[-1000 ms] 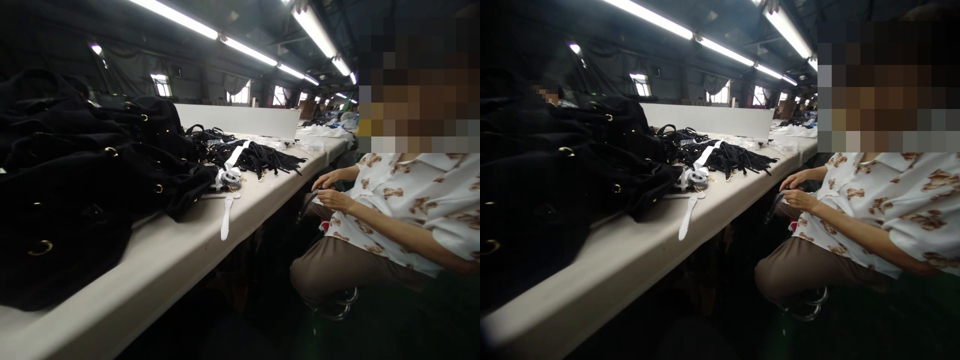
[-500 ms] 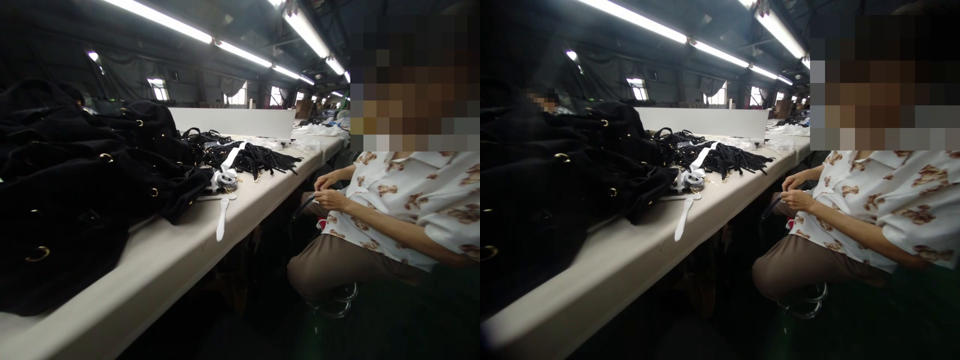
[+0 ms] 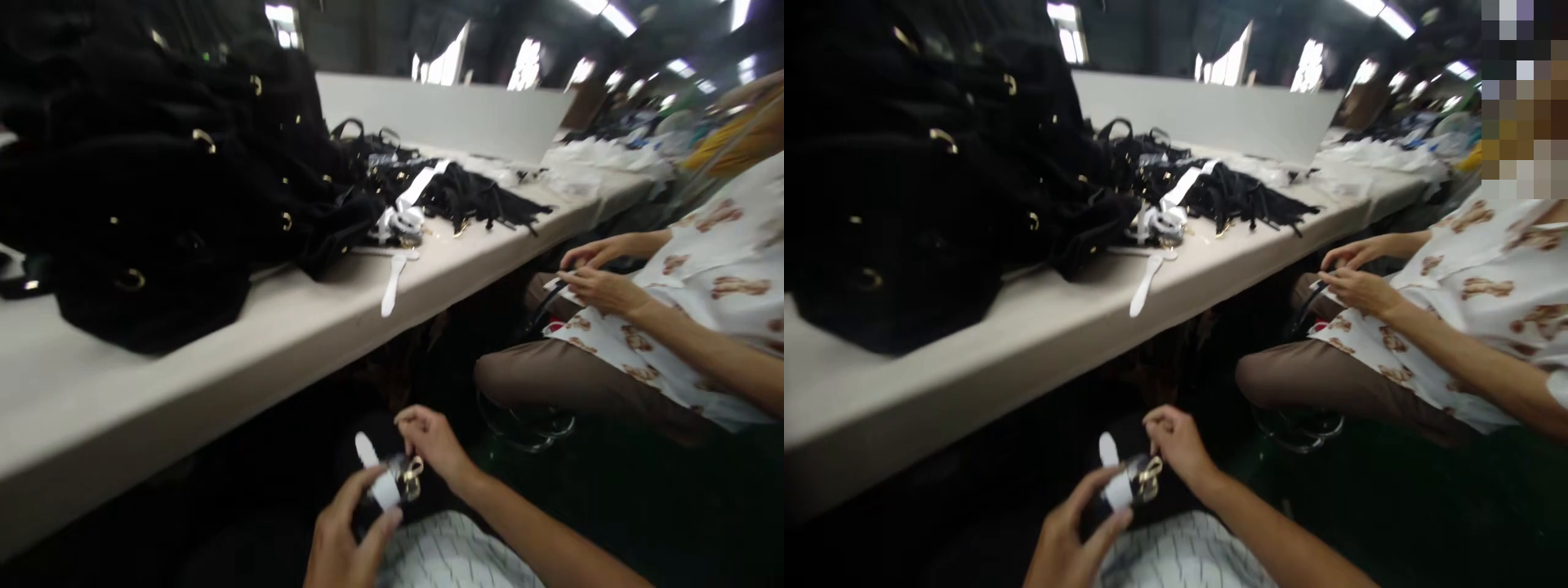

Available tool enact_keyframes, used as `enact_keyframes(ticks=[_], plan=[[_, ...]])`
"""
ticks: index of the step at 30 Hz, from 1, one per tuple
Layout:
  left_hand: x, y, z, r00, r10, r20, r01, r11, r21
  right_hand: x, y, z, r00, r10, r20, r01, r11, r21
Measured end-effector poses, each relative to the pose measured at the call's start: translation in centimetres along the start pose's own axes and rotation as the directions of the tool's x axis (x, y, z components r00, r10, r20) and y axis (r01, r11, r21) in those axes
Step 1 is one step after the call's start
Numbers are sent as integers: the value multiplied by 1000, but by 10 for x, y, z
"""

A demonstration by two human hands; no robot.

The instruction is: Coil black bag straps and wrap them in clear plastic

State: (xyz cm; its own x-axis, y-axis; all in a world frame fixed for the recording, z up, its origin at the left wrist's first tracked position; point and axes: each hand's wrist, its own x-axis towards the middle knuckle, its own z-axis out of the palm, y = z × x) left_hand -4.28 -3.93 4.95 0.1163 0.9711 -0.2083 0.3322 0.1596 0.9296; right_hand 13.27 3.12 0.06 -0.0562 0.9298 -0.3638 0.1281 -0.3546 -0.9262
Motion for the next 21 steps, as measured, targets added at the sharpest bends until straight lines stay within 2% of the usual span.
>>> enact_keyframes(ticks=[2, 4, 7, 9, 10, 11, 13, 14, 15, 16, 18, 19, 21], plan=[[5, -3, -3, 998, 10, -63, -11, 1000, -15, 0, -12, -9, 993, -100, -70, 104, 993, 52], [8, -4, -5, 997, -4, -80, 0, 998, -56, -2, -23, -17, 979, -180, -90, 185, 982, 48], [8, 2, -5, 996, -26, -89, 16, 994, -111, -14, -39, -23, 951, -305, -43, 305, 952, -7], [8, 6, -5, 994, -27, -110, 11, 989, -148, -22, -49, -25, 898, -431, 89, 436, 897, -64], [8, 8, -5, 993, -27, -117, 7, 985, -174, -25, -53, -26, 855, -483, 188, 504, 860, -86], [8, 8, -6, 993, -27, -112, 2, 977, -214, -26, -57, -27, 806, -509, 304, 556, 826, -94], [10, 9, -8, 998, -37, -60, 14, 937, -348, -26, -61, -28, 717, -472, 512, 587, 806, -79], [11, 10, -8, 998, -55, -16, 43, 902, -430, -24, -61, -28, 693, -424, 583, 563, 824, -70], [12, 10, -9, 996, -81, 28, 84, 855, -511, -22, -59, -27, 692, -369, 621, 514, 856, -63], [13, 10, -9, 991, -115, 68, 133, 798, -587, -20, -55, -26, 712, -312, 629, 439, 897, -53], [15, 10, -8, 973, -198, 117, 222, 675, -704, -18, -45, -22, 785, -199, 586, 231, 973, 21], [16, 9, -7, 964, -234, 130, 251, 618, -745, -17, -40, -20, 817, -143, 559, 111, 990, 90], [17, 7, -5, 951, -273, 142, 272, 530, -803, -17, -31, -15, 849, -51, 526, -101, 961, 257]])
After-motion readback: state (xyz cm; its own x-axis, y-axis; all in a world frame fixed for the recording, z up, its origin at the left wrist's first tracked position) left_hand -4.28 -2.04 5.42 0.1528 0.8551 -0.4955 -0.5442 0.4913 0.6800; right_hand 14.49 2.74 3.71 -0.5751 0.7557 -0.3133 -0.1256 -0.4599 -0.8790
